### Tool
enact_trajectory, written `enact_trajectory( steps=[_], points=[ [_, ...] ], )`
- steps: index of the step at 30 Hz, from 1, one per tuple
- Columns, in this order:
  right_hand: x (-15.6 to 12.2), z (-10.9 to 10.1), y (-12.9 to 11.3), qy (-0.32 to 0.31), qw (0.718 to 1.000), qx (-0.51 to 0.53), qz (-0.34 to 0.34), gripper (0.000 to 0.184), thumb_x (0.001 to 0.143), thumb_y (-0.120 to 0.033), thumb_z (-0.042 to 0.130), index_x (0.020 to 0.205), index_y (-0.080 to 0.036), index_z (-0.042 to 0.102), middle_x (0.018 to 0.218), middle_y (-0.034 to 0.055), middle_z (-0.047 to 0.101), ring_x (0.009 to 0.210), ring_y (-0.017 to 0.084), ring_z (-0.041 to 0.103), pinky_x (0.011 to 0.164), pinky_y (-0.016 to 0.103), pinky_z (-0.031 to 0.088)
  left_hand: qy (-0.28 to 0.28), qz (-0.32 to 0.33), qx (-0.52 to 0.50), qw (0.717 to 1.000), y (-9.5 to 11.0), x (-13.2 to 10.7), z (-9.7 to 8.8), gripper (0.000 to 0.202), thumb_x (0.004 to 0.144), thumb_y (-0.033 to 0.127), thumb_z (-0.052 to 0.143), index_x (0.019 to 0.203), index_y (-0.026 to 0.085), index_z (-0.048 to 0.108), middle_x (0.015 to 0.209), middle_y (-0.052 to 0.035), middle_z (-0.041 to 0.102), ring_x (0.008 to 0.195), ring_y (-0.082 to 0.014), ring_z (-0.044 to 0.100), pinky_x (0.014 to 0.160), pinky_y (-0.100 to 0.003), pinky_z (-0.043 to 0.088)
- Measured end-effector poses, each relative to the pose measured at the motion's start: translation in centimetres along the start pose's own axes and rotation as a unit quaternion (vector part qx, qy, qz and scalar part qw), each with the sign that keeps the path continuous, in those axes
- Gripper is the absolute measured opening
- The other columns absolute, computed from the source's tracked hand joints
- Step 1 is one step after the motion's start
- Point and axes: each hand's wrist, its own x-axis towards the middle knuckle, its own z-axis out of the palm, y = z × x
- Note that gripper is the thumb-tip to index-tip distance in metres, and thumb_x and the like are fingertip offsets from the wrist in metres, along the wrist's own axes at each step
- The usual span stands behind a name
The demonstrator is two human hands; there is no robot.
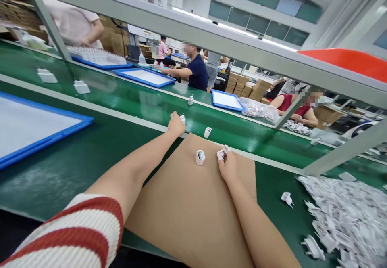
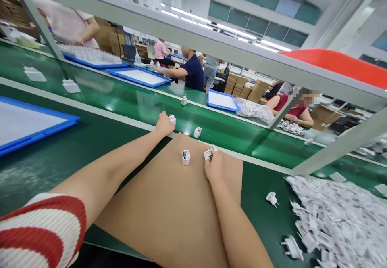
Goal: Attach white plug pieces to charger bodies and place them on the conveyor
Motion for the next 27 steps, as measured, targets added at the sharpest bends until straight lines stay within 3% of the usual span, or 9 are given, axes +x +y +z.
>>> enact_trajectory(
  steps=[2, 4, 6, 8, 11, 16, 20, 23, 27],
  points=[
    [0.2, 0.1, 0.1, 0.013, 0.999, 0.028, 0.013, 0.032, 0.092, -0.032, 0.050, 0.117, -0.017, 0.065, 0.104, 0.0120, 0.070, 0.097, 0.028, 0.064, 0.089, 0.042, 0.052, 0.054, 0.036, 0.029, 0.997, 1.4, -0.6, 0.5, 0.089, 0.082, 0.025, 0.072, 0.155, 0.005, 0.025, 0.159, -0.0302, 0.031, 0.153, -0.0429, 0.029, 0.124, -0.053, 0.028],
    [0.6, 0.2, 0.3, 0.028, 0.998, 0.048, 0.010, 0.025, 0.094, -0.035, 0.047, 0.101, -0.019, 0.065, 0.097, 0.0109, 0.069, 0.093, 0.027, 0.062, 0.088, 0.041, 0.051, 0.053, 0.117, 0.059, 0.990, 3.1, -1.4, 1.2, 0.085, 0.086, 0.040, 0.072, 0.154, 0.008, 0.033, 0.160, -0.0254, 0.037, 0.153, -0.0403, 0.030, 0.126, -0.050, 0.025],
    [0.9, 0.4, 0.6, 0.055, 0.997, 0.058, 0.011, 0.024, 0.095, -0.035, 0.044, 0.088, -0.021, 0.062, 0.093, 0.0106, 0.067, 0.092, 0.027, 0.061, 0.088, 0.041, 0.049, -0.042, 0.165, 0.097, 0.981, 5.0, -2.1, 2.1, 0.080, 0.084, 0.056, 0.073, 0.145, 0.010, 0.049, 0.147, -0.0232, 0.054, 0.142, -0.0404, 0.046, 0.119, -0.047, 0.036],
    [1.2, 0.4, 0.9, 0.078, 0.994, 0.065, 0.025, 0.021, 0.092, -0.034, 0.046, 0.081, -0.021, 0.059, 0.091, 0.0103, 0.064, 0.089, 0.027, 0.059, 0.087, 0.041, 0.049, -0.173, 0.141, 0.136, 0.965, 6.6, -2.6, 3.0, 0.077, 0.078, 0.064, 0.077, 0.132, 0.012, 0.061, 0.132, -0.0221, 0.066, 0.129, -0.0404, 0.059, 0.107, -0.043, 0.047],
    [1.2, -0.2, 1.2, 0.091, 0.987, 0.119, 0.059, 0.021, 0.088, -0.038, 0.052, 0.083, -0.020, 0.062, 0.091, 0.0094, 0.064, 0.085, 0.025, 0.058, 0.082, 0.039, 0.049, -0.252, 0.095, 0.166, 0.949, 8.5, -2.9, 3.5, 0.055, 0.079, 0.052, 0.081, 0.118, 0.015, 0.070, 0.120, -0.0210, 0.072, 0.115, -0.0373, 0.069, 0.093, -0.037, 0.054],
    [1.1, -3.2, 0.5, 0.110, 0.937, 0.310, 0.114, 0.041, 0.082, -0.041, 0.061, 0.115, -0.017, 0.066, 0.095, 0.0074, 0.074, 0.087, 0.022, 0.066, 0.080, 0.035, 0.051, -0.226, 0.139, 0.148, 0.953, 11.4, -4.9, 1.4, 0.036, 0.089, 0.023, 0.066, 0.124, 0.013, 0.069, 0.125, -0.0210, 0.072, 0.116, -0.0350, 0.069, 0.091, -0.037, 0.054],
    [1.8, -6.0, -0.4, 0.100, 0.878, 0.435, 0.172, 0.040, 0.072, -0.030, 0.070, 0.112, -0.021, 0.069, 0.099, 0.0035, 0.077, 0.087, 0.017, 0.069, 0.078, 0.029, 0.051, -0.236, 0.248, 0.092, 0.935, 12.6, -10.6, -1.5, 0.037, 0.091, 0.023, 0.061, 0.127, 0.021, 0.070, 0.128, -0.0108, 0.073, 0.122, -0.0306, 0.065, 0.099, -0.035, 0.051],
    [1.7, -7.6, -0.9, 0.051, 0.839, 0.508, 0.188, 0.040, 0.065, -0.024, 0.078, 0.104, -0.022, 0.071, 0.102, 0.0027, 0.077, 0.086, 0.015, 0.070, 0.076, 0.026, 0.051, -0.282, 0.351, 0.021, 0.893, 11.7, -16.6, -3.3, 0.030, 0.092, 0.024, 0.056, 0.117, 0.021, 0.072, 0.118, -0.0105, 0.075, 0.112, -0.0308, 0.067, 0.093, -0.038, 0.054],
    [-0.5, -9.1, -1.2, -0.031, 0.853, 0.494, 0.167, 0.045, 0.059, -0.031, 0.088, 0.099, -0.022, 0.073, 0.096, 0.0040, 0.077, 0.083, 0.016, 0.069, 0.072, 0.026, 0.050, -0.330, 0.389, -0.004, 0.860, 9.6, -22.7, -3.8, 0.028, 0.094, 0.025, 0.053, 0.114, 0.018, 0.071, 0.118, -0.0137, 0.073, 0.112, -0.0331, 0.065, 0.096, -0.047, 0.052]
  ],
)
